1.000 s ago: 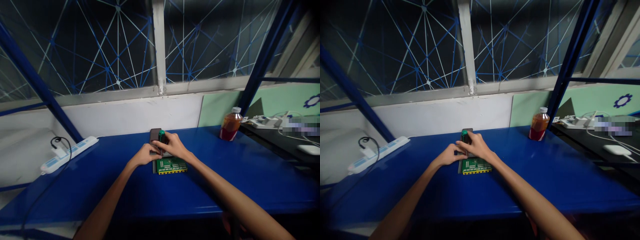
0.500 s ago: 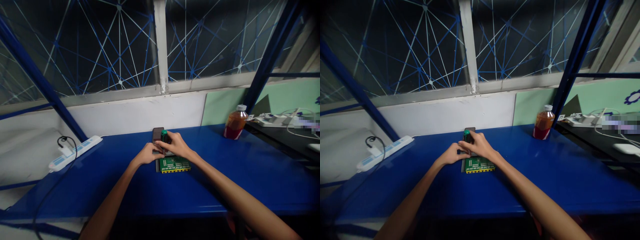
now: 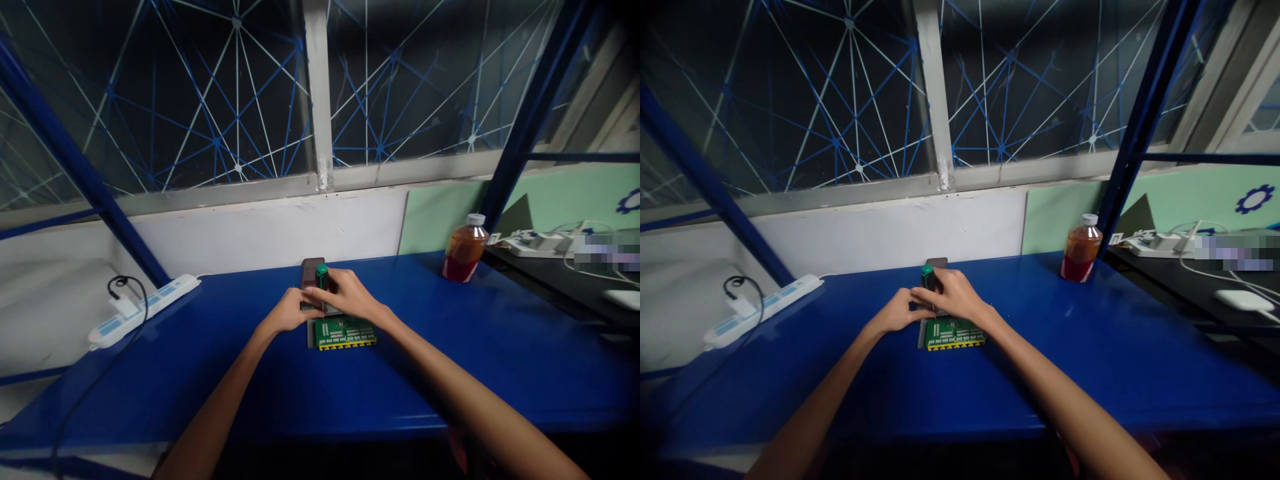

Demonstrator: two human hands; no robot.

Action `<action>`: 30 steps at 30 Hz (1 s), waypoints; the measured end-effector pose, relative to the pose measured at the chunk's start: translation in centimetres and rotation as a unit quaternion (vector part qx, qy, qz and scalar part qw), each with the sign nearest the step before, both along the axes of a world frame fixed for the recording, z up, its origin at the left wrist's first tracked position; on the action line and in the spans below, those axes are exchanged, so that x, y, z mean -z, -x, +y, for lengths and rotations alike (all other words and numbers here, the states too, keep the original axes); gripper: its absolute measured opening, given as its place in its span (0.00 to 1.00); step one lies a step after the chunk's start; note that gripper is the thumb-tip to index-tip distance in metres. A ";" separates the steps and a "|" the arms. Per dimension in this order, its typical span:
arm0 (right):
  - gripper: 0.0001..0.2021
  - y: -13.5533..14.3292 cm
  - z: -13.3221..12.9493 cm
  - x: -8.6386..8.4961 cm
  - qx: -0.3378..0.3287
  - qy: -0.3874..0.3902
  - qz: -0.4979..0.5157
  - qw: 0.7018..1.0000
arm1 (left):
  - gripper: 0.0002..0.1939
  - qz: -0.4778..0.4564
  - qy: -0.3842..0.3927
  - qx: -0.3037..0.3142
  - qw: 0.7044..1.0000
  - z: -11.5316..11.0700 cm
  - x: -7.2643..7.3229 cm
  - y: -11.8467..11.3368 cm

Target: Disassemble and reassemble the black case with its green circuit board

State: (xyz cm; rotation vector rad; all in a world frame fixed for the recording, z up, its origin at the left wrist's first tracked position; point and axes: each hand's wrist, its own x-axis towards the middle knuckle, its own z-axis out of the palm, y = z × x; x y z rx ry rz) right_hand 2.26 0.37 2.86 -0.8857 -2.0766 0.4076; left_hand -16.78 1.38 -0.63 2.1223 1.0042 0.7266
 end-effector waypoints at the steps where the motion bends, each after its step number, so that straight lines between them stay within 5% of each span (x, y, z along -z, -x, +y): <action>1: 0.20 0.0 0.0 0.0 0.001 0.009 -0.003 1.000 | 0.07 -0.003 0.002 -0.007 1.000 0.0 0.0 0.0; 13: 0.17 -0.2 0.2 0.1 0.000 0.024 -0.009 1.000 | 0.08 0.005 -0.006 -0.026 1.000 -0.1 -0.2 -0.2; 22: 0.19 -0.4 -0.2 -0.1 0.050 -0.050 -0.039 0.997 | 0.08 0.010 -0.007 -0.024 1.000 -0.1 -0.1 -0.2; 30: 0.20 -1.0 0.4 -0.3 0.013 0.016 -0.018 1.000 | 0.10 0.018 -0.024 0.006 1.000 -0.5 -0.7 -0.3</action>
